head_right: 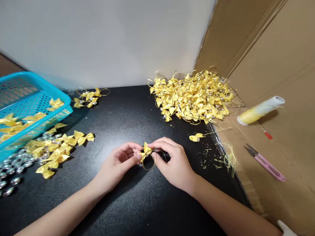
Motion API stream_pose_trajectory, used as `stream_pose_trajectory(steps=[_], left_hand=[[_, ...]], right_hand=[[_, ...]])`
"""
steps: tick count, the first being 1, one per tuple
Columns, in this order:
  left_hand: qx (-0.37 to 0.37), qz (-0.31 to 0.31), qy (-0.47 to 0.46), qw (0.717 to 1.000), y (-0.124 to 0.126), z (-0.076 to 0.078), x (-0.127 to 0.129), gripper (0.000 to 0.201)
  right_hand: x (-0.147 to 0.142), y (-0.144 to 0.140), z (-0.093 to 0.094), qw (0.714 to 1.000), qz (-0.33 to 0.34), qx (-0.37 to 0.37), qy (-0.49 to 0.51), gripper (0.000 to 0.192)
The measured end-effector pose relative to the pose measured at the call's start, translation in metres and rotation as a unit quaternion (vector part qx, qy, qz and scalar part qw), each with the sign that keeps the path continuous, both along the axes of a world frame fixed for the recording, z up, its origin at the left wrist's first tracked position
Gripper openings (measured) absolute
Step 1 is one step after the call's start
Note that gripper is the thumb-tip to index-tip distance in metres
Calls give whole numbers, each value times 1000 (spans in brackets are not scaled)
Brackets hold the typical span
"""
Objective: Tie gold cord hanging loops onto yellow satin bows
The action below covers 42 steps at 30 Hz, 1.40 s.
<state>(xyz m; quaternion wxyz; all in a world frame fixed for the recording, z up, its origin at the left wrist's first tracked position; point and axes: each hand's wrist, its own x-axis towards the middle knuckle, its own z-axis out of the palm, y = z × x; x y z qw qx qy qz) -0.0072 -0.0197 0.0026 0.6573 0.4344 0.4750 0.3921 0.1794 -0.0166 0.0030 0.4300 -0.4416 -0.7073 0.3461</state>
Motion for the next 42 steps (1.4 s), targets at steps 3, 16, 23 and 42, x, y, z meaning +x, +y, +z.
stream_pose_trajectory(steps=[3,16,23,42], left_hand=[[7,9,-8,1000,-1,-6,-2,19],[46,74,27,996,-11,-5,3,13],[56,111,46,991,-12,-8,2,14],[122,132,66,982,-18,-11,5,10]], right_hand=[[-2,-1,-2,1000,9,6,11,20],[-4,-8,-6,994,-64,88,-30,13],[2,-4,-4,988,-115,96,-41,14],[7,-3,9,997,-2,78,-14,21]])
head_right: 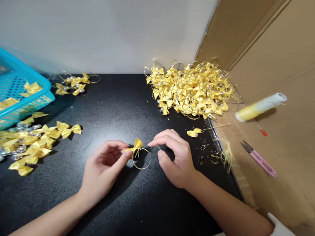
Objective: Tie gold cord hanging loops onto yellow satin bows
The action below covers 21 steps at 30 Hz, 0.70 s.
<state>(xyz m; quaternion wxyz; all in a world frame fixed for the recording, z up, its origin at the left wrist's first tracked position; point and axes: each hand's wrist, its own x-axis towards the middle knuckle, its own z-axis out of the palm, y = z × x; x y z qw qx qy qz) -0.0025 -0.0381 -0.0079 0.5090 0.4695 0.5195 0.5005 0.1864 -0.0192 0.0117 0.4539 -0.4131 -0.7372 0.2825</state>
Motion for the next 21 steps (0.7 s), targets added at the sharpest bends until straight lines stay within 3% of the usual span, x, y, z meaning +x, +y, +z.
stream_pose_trajectory(steps=[5,11,15,17,21], left_hand=[[10,-27,17,999,-2,-3,0,10],[-28,-86,-3,996,-2,-1,0,11],[-22,-77,4,997,-1,1,1,11],[-24,-65,-3,998,-1,1,2,13],[-28,-61,-23,997,-1,0,2,17]], right_hand=[[-7,-3,-11,995,0,-7,-99,7],[-10,-3,-11,995,28,-35,-93,12],[-9,-11,-3,990,-76,87,-81,9],[-10,-16,-1,978,-82,155,-115,5],[-16,-19,-4,961,-56,123,-240,11]])
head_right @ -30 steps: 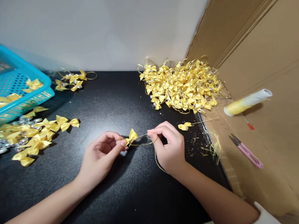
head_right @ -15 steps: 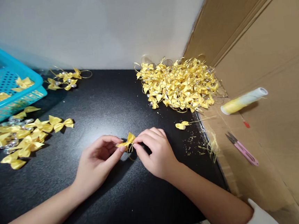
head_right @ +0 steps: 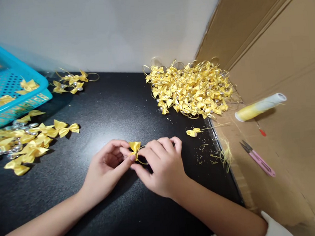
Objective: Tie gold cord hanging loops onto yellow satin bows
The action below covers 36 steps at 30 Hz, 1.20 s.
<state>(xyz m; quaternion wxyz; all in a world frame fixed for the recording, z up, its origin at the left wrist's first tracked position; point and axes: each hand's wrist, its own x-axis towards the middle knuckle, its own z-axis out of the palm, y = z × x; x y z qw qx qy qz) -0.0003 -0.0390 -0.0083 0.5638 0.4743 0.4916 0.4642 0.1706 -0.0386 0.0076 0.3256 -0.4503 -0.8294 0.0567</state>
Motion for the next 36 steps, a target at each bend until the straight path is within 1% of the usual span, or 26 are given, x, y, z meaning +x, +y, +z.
stream_pose_trajectory(steps=[2,3,5,7,12,16,19,20,22,24,26,27,29,30,32,36], left_hand=[[0,-3,-2,1000,0,-1,0,18],[3,-4,0,1000,0,-1,-1,17],[11,-1,13,1000,-1,-1,-2,16],[26,7,31,999,-1,-2,-2,14],[72,16,61,995,-1,-1,-2,12],[89,18,87,992,1,-1,-4,13],[90,18,94,991,2,-1,-5,14],[84,9,84,993,3,-1,-5,13],[52,-34,44,997,3,0,-5,13],[-1,-92,-11,996,5,2,-6,26],[-54,-140,-50,987,8,5,-8,35],[-75,-157,-59,983,10,6,-9,36],[-104,-184,-61,976,13,8,-10,31],[-112,-189,-60,974,15,9,-11,28],[-124,-179,-68,974,17,9,-11,24],[-133,-130,-89,979,18,7,-10,19]], right_hand=[[-1,2,-2,999,8,-28,-33,9],[0,3,-2,998,20,-39,-39,13],[2,5,-1,997,44,-57,-32,20],[5,7,2,996,55,-67,0,23],[12,10,8,995,70,-43,63,22],[14,12,10,996,60,-12,71,21],[14,13,7,995,67,-9,68,21],[14,13,5,996,71,-13,59,21],[14,13,2,996,80,-20,28,20],[13,13,0,996,89,-19,-2,17],[14,14,-1,995,101,-9,-20,12],[14,14,-1,994,107,-4,-27,11],[15,15,-1,992,119,4,-40,9],[15,15,-1,992,121,8,-45,10],[16,15,-1,992,117,16,-51,10],[18,14,-1,994,84,49,-55,9]])
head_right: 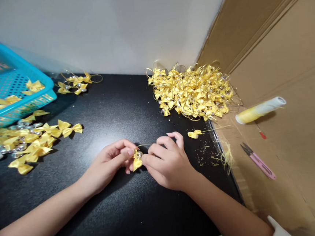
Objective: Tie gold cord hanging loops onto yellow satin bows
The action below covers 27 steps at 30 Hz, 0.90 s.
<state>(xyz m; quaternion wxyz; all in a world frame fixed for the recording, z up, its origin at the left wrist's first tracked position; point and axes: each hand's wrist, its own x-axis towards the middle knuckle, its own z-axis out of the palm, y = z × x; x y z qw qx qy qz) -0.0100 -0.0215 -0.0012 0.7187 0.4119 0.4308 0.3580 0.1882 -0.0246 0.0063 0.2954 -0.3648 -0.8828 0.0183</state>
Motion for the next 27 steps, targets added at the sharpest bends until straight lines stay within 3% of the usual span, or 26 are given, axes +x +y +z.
stream_pose_trajectory(steps=[5,14,16,22,25,27], left_hand=[[5,49,19,999,-3,-1,3,16],[105,159,126,974,-4,3,1,7],[110,142,138,974,-5,4,1,7],[94,16,123,988,-7,6,4,10],[98,22,132,986,-7,6,2,14],[103,49,159,981,-7,4,0,16]], right_hand=[[0,1,-3,998,-47,34,29,5],[6,3,1,996,-39,82,16,15],[7,5,-1,996,-46,79,9,16],[2,10,5,999,-49,14,10,8],[5,7,21,997,-76,9,30,12],[19,2,30,991,-131,-6,30,15]])
